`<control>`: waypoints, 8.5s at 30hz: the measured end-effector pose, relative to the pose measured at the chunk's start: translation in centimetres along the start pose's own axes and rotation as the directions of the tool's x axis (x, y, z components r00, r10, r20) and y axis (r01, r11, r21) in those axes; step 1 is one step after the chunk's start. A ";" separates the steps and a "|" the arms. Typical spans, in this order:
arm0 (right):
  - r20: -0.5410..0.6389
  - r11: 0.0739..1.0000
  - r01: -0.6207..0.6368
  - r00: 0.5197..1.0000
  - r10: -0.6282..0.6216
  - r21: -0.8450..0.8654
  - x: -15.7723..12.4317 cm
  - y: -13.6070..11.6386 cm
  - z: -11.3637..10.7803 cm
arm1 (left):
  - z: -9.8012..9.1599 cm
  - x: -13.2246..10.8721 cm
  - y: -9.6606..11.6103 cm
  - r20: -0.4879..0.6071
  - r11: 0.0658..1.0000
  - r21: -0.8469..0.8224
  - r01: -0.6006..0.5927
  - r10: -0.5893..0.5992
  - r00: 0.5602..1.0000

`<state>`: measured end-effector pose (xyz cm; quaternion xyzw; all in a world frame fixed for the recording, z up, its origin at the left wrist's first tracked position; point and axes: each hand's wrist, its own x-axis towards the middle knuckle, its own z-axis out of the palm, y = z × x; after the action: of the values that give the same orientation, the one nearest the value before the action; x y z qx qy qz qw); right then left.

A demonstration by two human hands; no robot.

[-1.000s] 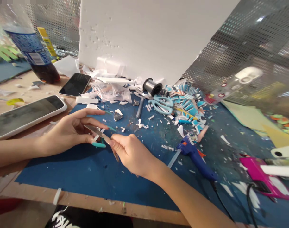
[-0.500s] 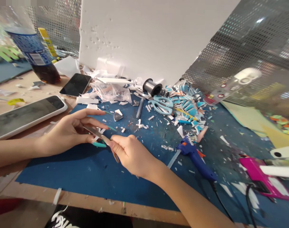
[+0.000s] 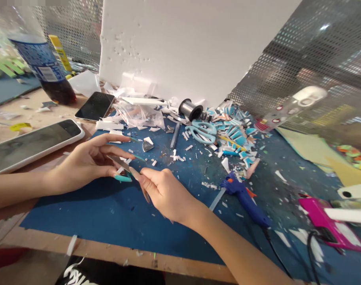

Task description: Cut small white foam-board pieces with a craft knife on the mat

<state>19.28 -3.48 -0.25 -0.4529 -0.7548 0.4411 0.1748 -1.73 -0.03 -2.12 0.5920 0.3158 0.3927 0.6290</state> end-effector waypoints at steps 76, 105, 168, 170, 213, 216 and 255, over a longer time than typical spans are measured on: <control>0.033 0.668 -0.135 0.986 0.163 0.732 0.8 0.4 1.3 | 0.0 -0.4 -0.3 -0.003 0.823 0.545 -0.162 0.195 0.981; -0.015 0.997 -0.010 1.000 0.011 0.075 0.2 0.8 0.1 | -0.2 0.5 0.1 -0.148 0.997 0.059 0.049 -0.040 0.988; -0.019 0.917 -0.069 0.996 0.084 0.394 0.4 1.3 0.0 | -0.5 0.2 -0.3 -0.032 0.935 0.348 -0.073 0.090 0.995; -0.087 0.920 -0.046 0.992 0.087 0.388 0.5 1.1 0.1 | -0.5 0.1 -0.4 -0.010 0.909 0.398 -0.127 0.142 0.990; 0.022 0.498 -0.168 0.958 0.286 0.851 1.6 0.3 1.0 | -0.6 -0.2 -0.8 0.280 0.591 0.687 -0.423 0.323 0.904; 0.020 0.475 -0.160 0.958 0.285 0.865 1.5 0.3 1.0 | -0.6 -0.4 -0.8 0.211 0.589 0.713 -0.381 0.337 0.917; 0.118 0.399 -0.174 0.980 0.161 0.900 0.9 0.0 1.5 | -0.6 0.4 -0.4 -0.019 0.899 0.382 -0.213 0.238 0.971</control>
<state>17.82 -3.50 -1.21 -0.3574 -0.3492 0.7960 0.3415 -1.96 0.60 -2.57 0.7210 0.3352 0.4140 0.4431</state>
